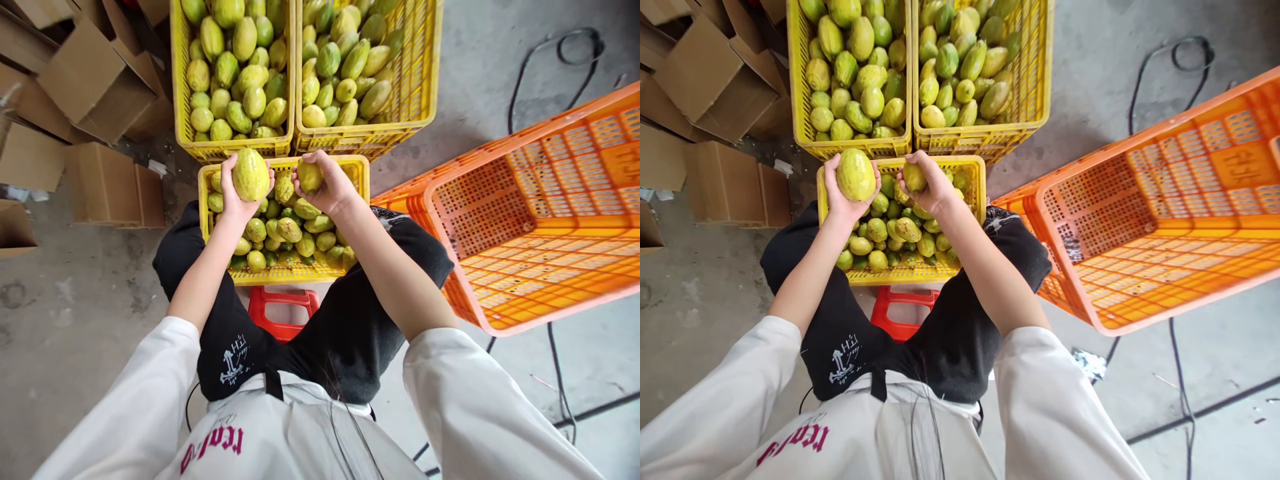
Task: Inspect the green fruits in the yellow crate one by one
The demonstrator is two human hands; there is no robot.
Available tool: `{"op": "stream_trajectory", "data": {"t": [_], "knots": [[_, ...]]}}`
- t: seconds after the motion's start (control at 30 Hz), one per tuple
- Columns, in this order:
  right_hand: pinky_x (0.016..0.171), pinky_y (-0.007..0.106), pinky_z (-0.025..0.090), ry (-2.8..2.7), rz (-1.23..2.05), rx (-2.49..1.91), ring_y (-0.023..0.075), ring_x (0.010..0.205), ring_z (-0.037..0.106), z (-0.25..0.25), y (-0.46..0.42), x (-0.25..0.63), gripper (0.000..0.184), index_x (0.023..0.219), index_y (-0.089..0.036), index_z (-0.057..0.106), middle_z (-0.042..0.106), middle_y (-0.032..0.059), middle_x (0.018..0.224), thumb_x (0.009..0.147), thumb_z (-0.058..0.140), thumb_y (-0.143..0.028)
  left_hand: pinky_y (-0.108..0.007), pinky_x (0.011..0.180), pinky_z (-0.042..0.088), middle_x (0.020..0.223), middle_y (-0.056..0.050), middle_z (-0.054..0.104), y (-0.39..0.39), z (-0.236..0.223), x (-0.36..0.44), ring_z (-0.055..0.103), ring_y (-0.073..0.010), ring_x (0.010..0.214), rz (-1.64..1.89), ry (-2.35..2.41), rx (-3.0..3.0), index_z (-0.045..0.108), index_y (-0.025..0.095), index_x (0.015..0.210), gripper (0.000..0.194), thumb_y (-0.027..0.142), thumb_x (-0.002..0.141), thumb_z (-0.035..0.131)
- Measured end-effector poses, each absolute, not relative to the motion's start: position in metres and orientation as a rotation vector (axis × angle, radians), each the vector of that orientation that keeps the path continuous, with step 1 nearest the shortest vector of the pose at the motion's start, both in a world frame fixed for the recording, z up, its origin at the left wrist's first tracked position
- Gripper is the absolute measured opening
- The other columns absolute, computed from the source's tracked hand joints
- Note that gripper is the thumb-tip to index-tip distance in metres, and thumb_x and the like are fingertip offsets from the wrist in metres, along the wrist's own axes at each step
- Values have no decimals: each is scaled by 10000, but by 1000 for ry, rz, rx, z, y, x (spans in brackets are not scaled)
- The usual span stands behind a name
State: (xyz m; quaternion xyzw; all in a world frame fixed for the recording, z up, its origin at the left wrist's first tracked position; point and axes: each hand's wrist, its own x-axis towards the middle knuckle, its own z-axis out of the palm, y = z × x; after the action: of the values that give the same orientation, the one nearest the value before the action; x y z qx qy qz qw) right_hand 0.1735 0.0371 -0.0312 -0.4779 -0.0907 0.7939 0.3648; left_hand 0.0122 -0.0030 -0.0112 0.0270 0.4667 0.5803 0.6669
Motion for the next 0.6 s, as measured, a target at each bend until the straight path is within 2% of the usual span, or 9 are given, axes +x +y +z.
{"op": "stream_trajectory", "data": {"t": [0.17, 0.27, 0.37, 0.5, 0.6], "knots": [[739, 366, 654, -110, 2023, -1127, 207, 848, 692, -12, 38, 176, 183, 899, -260, 520, 612, 11, 774, 934, 596, -422, -401, 913, 572, 905, -88, 738, -3, -4, 9, 626, -281, 1234, 1380, 984, 145, 646, 251, 829, 466, 575, 994, 355], [770, 393, 646, -58, 2012, -1080, 220, 882, 699, -4, 38, 176, 110, 894, -255, 518, 606, 3, 732, 948, 509, -350, -434, 966, 564, 1022, -80, 746, -3, 0, 8, 587, -293, 1316, 1376, 912, 182, 665, 247, 925, 480, 592, 998, 340], [875, 400, 610, -163, 2025, -1020, 216, 1000, 686, -3, 37, 174, 32, 903, -262, 545, 664, 2, 795, 904, 532, -292, -478, 1105, 492, 1122, -25, 765, -3, 4, 8, 463, -271, 1448, 1303, 913, 150, 684, 317, 1095, 434, 573, 992, 349], [1027, 344, 515, -405, 2035, -923, 205, 1146, 608, -4, 34, 176, 184, 889, -292, 611, 726, -2, 891, 765, 713, -382, -503, 1234, 352, 1161, 67, 770, -6, 13, 11, 320, -222, 1540, 1212, 947, 175, 661, 427, 1211, 419, 546, 1003, 317], [1054, 342, 493, -441, 2015, -954, 215, 1176, 576, -5, 34, 178, 269, 876, -327, 619, 717, -23, 852, 687, 774, -440, -484, 1232, 370, 1225, 51, 753, -10, 21, 13, 323, -224, 1542, 1211, 987, 186, 669, 403, 1224, 496, 605, 1002, 274]]}}
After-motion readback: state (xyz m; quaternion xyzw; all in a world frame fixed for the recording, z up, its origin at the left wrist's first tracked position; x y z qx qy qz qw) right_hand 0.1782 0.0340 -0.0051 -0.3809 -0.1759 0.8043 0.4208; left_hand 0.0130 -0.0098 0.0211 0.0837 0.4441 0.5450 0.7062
